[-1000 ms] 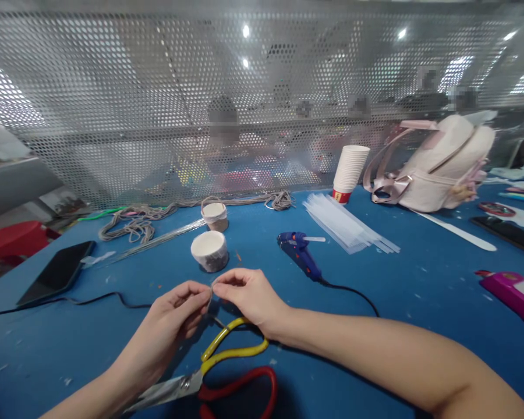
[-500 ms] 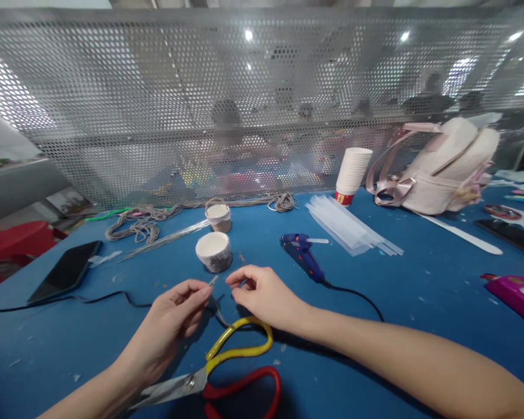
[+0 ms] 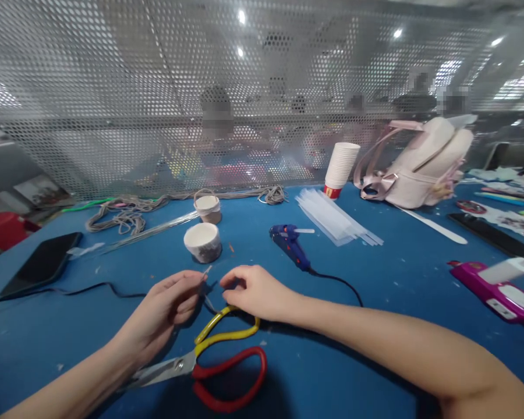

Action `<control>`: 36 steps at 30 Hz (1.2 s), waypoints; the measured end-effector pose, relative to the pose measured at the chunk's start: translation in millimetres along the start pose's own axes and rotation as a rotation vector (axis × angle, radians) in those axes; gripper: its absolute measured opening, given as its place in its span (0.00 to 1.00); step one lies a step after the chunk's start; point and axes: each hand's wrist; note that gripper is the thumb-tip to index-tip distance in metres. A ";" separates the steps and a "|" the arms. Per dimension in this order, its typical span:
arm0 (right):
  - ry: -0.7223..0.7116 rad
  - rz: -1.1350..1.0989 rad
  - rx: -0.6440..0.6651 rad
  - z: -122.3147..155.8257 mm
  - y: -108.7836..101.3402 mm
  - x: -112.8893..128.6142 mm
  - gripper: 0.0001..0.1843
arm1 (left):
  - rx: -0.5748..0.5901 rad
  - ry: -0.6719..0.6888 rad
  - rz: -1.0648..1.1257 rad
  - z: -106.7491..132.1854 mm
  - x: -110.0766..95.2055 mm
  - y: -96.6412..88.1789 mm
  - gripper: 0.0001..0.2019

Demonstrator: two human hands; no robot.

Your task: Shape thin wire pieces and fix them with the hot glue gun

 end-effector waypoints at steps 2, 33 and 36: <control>0.014 -0.082 0.021 -12.6 12.1 3.0 0.10 | -0.009 0.011 0.013 1.1 -0.3 0.0 0.08; -0.177 -0.092 0.017 -12.0 40.2 22.4 0.12 | -0.056 0.107 -0.037 2.9 -0.2 -5.7 0.13; -0.294 0.224 -0.073 -11.2 40.8 23.9 0.13 | -0.103 0.093 -0.035 1.8 -2.1 -5.2 0.14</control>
Point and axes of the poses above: each hand's wrist, its own z-axis away from the middle knuckle, its own y-axis out of the palm, x = y × z, and after that the axes turned 3 degrees about x, right-handed
